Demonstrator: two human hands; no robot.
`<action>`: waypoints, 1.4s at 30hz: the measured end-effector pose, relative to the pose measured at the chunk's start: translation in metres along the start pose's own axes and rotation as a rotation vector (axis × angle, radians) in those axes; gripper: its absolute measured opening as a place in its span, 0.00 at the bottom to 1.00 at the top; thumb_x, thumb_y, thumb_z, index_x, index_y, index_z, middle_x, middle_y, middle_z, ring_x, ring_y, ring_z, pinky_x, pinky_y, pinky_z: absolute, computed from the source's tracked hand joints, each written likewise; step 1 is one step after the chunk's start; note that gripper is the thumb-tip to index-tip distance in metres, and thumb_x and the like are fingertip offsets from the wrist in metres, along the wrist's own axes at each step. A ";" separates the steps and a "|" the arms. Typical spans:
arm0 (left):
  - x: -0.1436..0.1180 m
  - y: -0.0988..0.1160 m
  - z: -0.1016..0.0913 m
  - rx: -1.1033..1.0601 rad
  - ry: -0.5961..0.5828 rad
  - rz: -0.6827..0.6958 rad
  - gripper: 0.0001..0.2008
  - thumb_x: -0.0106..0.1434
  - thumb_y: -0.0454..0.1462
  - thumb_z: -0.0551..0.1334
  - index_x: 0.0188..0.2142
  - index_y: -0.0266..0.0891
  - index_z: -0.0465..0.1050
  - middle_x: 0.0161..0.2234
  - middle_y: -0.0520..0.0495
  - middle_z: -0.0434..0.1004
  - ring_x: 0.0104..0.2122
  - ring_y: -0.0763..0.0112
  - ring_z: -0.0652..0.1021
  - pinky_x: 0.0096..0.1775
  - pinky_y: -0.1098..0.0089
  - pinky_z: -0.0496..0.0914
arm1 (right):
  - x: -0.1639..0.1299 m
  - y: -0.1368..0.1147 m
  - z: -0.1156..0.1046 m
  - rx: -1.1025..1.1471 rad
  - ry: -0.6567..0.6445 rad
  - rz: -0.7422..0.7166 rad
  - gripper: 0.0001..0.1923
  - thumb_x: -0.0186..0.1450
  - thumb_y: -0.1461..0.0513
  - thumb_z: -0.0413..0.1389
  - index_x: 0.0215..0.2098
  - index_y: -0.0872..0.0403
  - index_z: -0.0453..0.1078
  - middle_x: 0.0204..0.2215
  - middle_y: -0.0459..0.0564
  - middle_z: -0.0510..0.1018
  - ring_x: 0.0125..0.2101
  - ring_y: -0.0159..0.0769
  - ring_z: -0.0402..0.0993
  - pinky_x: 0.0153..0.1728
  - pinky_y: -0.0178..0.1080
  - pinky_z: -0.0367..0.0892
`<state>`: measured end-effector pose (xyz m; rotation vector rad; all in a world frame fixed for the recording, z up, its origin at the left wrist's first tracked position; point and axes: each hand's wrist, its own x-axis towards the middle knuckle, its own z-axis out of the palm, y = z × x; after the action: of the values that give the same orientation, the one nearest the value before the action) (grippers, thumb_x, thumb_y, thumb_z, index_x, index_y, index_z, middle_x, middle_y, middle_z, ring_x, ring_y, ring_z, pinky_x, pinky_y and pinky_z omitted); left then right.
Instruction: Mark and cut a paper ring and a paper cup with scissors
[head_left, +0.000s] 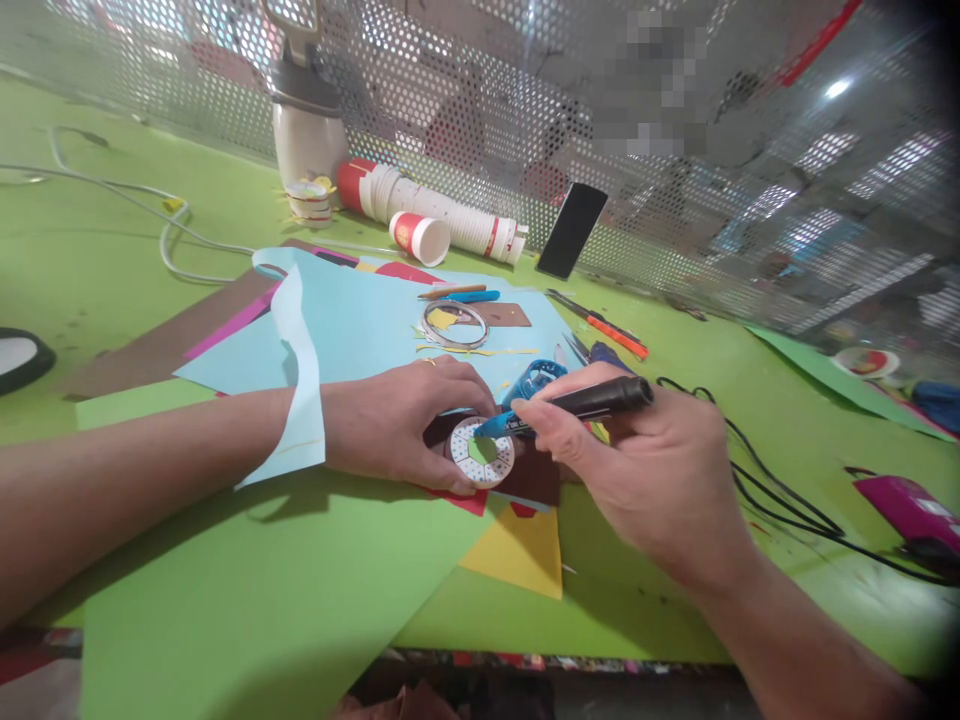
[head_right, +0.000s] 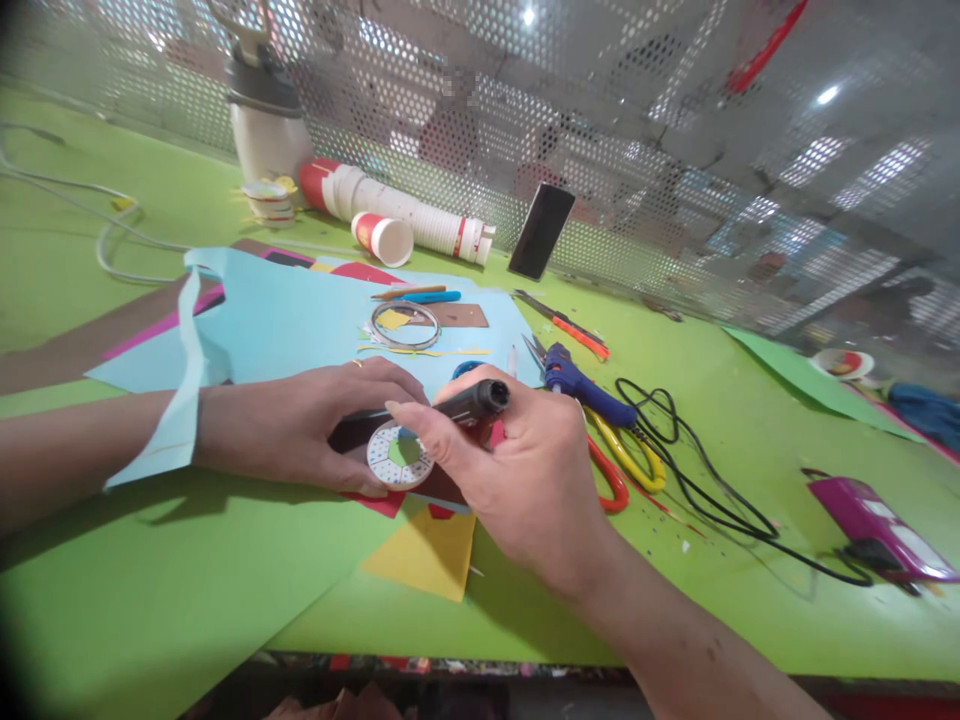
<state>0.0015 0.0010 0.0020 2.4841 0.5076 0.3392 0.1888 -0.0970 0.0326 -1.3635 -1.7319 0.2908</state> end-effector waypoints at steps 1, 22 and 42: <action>0.000 0.000 0.000 0.001 0.004 0.000 0.22 0.55 0.43 0.71 0.48 0.39 0.74 0.50 0.42 0.75 0.50 0.57 0.75 0.53 0.62 0.68 | 0.000 -0.001 -0.002 0.020 0.021 0.016 0.09 0.62 0.61 0.65 0.25 0.52 0.75 0.19 0.40 0.76 0.21 0.29 0.70 0.24 0.32 0.70; -0.005 0.004 -0.002 -0.045 0.010 -0.035 0.27 0.56 0.46 0.70 0.53 0.41 0.70 0.50 0.43 0.75 0.50 0.55 0.74 0.51 0.58 0.68 | 0.017 0.007 -0.020 0.309 0.437 0.039 0.13 0.65 0.54 0.64 0.24 0.49 0.78 0.16 0.43 0.75 0.16 0.34 0.70 0.18 0.39 0.65; -0.006 -0.001 0.003 -0.050 0.008 -0.058 0.28 0.53 0.47 0.73 0.50 0.40 0.71 0.54 0.41 0.72 0.54 0.54 0.72 0.56 0.56 0.67 | 0.030 0.024 -0.033 0.167 0.042 0.239 0.11 0.66 0.61 0.56 0.27 0.56 0.75 0.16 0.42 0.71 0.20 0.29 0.66 0.23 0.33 0.62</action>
<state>-0.0029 -0.0020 -0.0020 2.4152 0.5667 0.3351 0.2291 -0.0727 0.0514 -1.4425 -1.4763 0.5243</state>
